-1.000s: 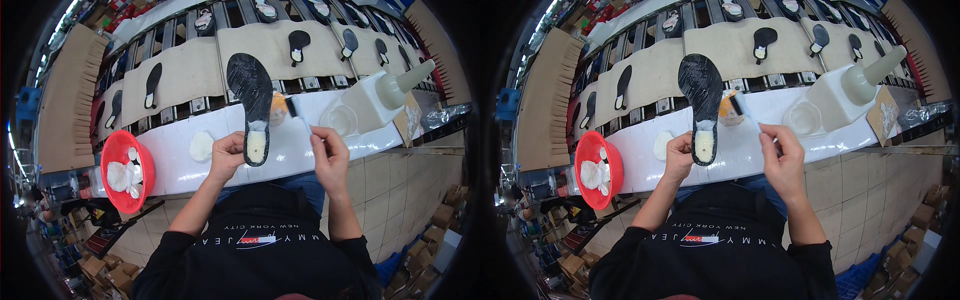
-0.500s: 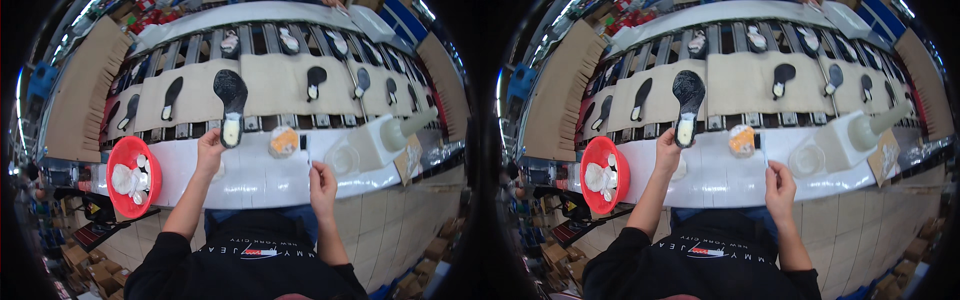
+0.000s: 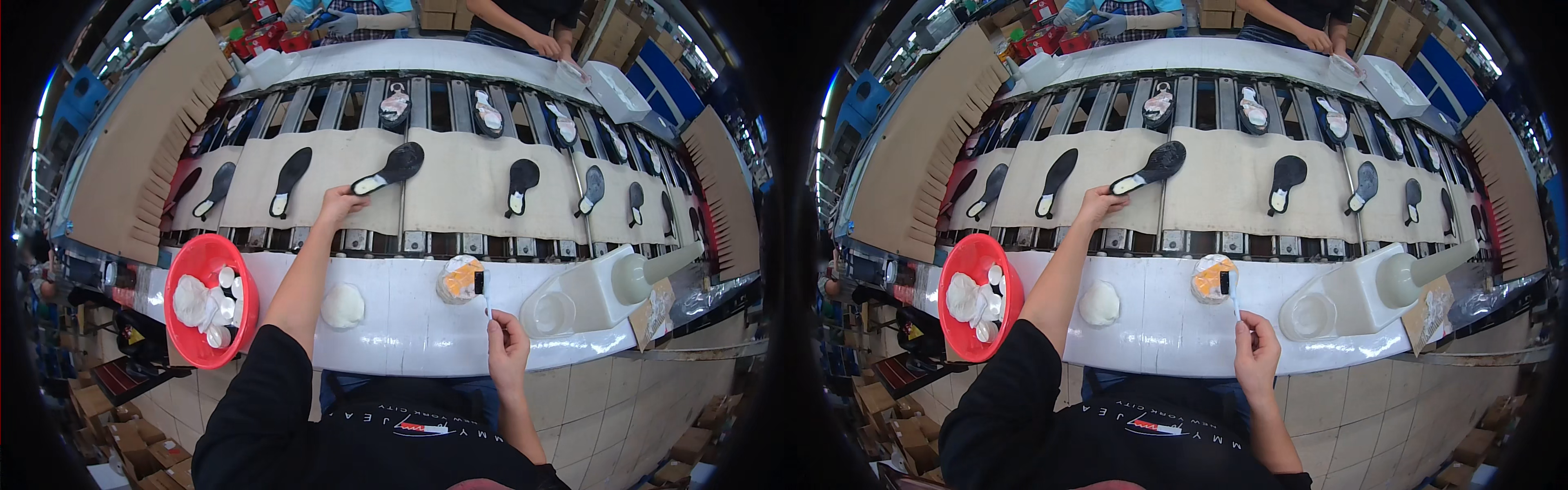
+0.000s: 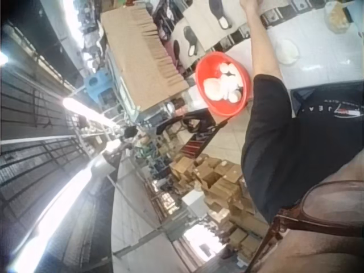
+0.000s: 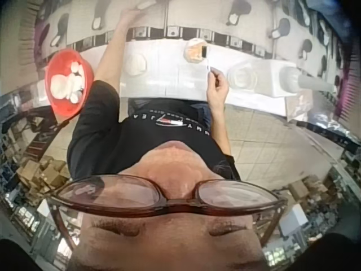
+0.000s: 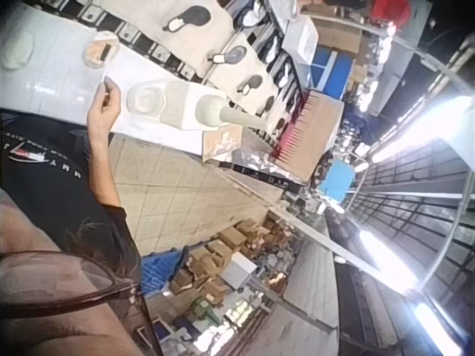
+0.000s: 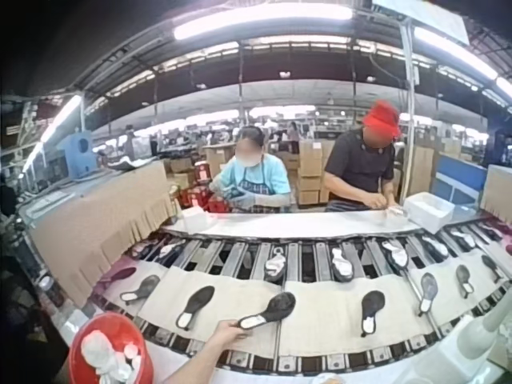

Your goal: Applying adhesive to shoe soles at an assembly line workstation.

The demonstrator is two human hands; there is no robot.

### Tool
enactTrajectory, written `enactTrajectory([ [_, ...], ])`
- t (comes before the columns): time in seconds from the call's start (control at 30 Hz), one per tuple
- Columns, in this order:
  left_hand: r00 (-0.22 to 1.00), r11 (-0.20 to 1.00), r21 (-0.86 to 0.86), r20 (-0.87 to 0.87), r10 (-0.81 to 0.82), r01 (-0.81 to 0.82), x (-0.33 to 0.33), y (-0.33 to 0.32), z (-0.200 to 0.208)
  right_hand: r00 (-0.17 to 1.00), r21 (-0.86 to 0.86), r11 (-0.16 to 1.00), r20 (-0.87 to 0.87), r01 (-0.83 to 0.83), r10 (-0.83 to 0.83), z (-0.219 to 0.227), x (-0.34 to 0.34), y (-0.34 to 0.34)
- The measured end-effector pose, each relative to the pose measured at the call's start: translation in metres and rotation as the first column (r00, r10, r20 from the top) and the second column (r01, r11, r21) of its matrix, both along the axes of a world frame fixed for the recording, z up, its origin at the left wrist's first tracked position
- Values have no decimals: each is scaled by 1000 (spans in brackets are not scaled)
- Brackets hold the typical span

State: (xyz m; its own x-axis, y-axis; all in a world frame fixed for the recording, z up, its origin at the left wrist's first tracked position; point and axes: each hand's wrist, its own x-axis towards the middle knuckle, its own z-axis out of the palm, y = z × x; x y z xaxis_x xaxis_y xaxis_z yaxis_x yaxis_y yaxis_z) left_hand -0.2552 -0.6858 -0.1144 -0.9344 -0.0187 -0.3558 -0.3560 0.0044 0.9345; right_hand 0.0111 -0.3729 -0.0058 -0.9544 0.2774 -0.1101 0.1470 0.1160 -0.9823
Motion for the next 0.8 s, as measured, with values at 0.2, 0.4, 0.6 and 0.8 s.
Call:
enactTrajectory([
  [0.2, 993, 989, -107, -72, 97, -105, 49, -13, 36, 1000, -51, 998, -2, 21, -22, -11, 5, -1],
  [0.4, 963, 834, -550, -202, -176, 37, 172, -15, 54, 998, -31, 999, -67, -10, 7, -16, 6, -10],
  [0.6, 934, 524, -850, -222, -282, -44, 234, -4, 65, 991, 62, 992, -70, -108, 113, -17, 8, -16],
  [0.8, 943, 528, -848, -199, -266, -30, 232, -3, 61, 989, -221, 970, 77, -103, 123, 2, 18, -24],
])
